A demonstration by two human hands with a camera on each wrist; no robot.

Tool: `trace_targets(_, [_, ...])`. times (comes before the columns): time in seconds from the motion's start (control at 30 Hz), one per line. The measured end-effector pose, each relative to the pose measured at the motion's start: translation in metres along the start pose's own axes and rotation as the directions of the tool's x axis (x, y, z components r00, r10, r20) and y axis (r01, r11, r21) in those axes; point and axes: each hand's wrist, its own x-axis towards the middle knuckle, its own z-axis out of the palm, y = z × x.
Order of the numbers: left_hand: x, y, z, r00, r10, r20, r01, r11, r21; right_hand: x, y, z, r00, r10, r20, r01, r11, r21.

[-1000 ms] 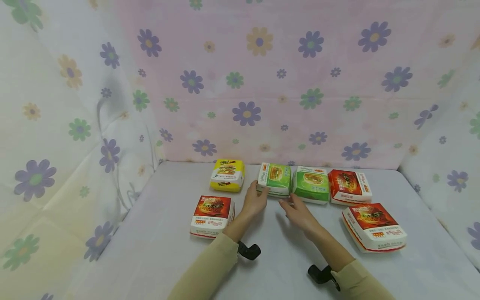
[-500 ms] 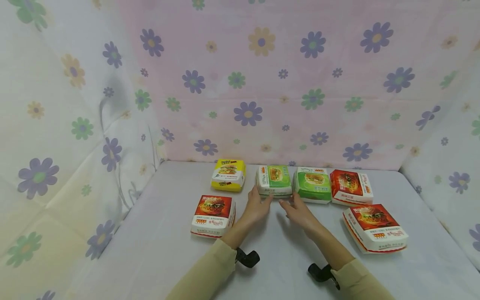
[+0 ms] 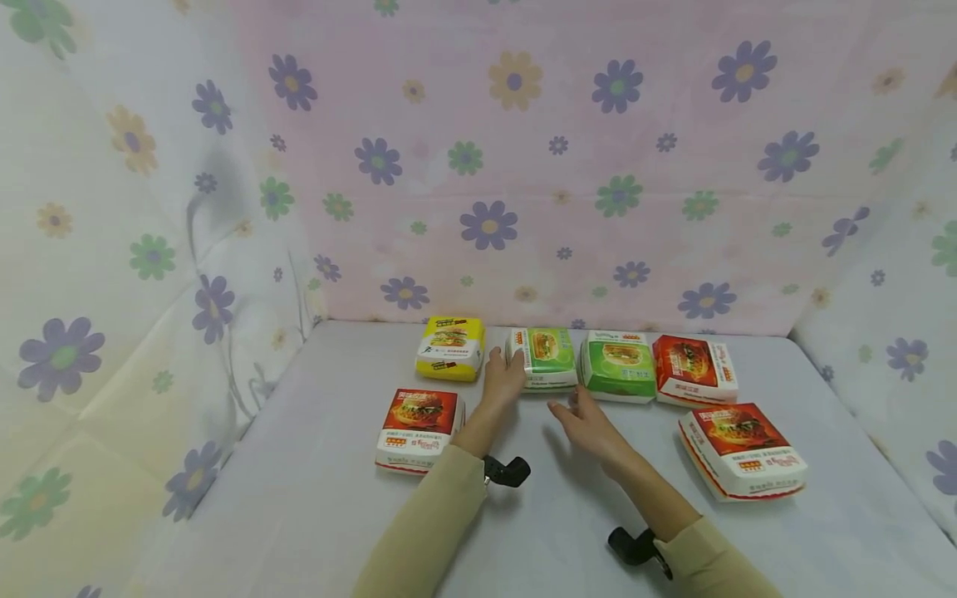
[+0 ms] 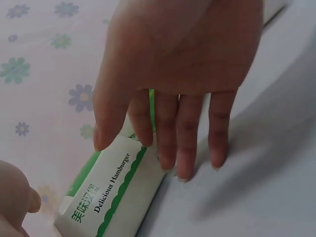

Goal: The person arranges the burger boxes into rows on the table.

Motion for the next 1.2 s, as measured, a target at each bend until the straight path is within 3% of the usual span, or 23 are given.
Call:
trace_targets(0.23, [0.001, -0.003, -0.004, 0.999, 0.008, 0.052, -0.009, 1.000, 0.007, 0.003, -0.003, 0.000, 1.000, -0.015, 0.012, 0.015, 1.000, -0.009])
trace_targets(0.47, [-0.004, -0.004, -0.002, 0.998, 0.000, 0.061, 0.003, 0.999, -0.035, 0.012, -0.006, 0.000, 1.000, -0.026, 0.004, 0.026, 1.000, -0.001])
trace_targets(0.63, [-0.008, -0.007, 0.001, 0.999, -0.007, 0.038, 0.007, 1.000, -0.010, 0.017, -0.007, 0.001, 0.999, -0.032, -0.005, 0.032, 0.999, 0.019])
trace_targets(0.83, [-0.008, -0.009, 0.004, 0.997, -0.072, -0.002, 0.072, 0.997, 0.026, 0.020, -0.007, 0.001, 1.000, -0.016, -0.013, 0.016, 1.000, 0.015])
trace_targets(1.03, [-0.004, -0.006, 0.004, 0.992, -0.126, -0.027, 0.126, 0.992, 0.019, 0.018, -0.007, 0.000, 1.000, 0.003, -0.004, -0.003, 1.000, 0.002])
trace_targets(1.2, [0.003, -0.006, 0.006, 0.992, -0.122, -0.043, 0.122, 0.992, 0.005, 0.021, -0.007, 0.001, 1.000, 0.007, -0.016, -0.007, 1.000, 0.014])
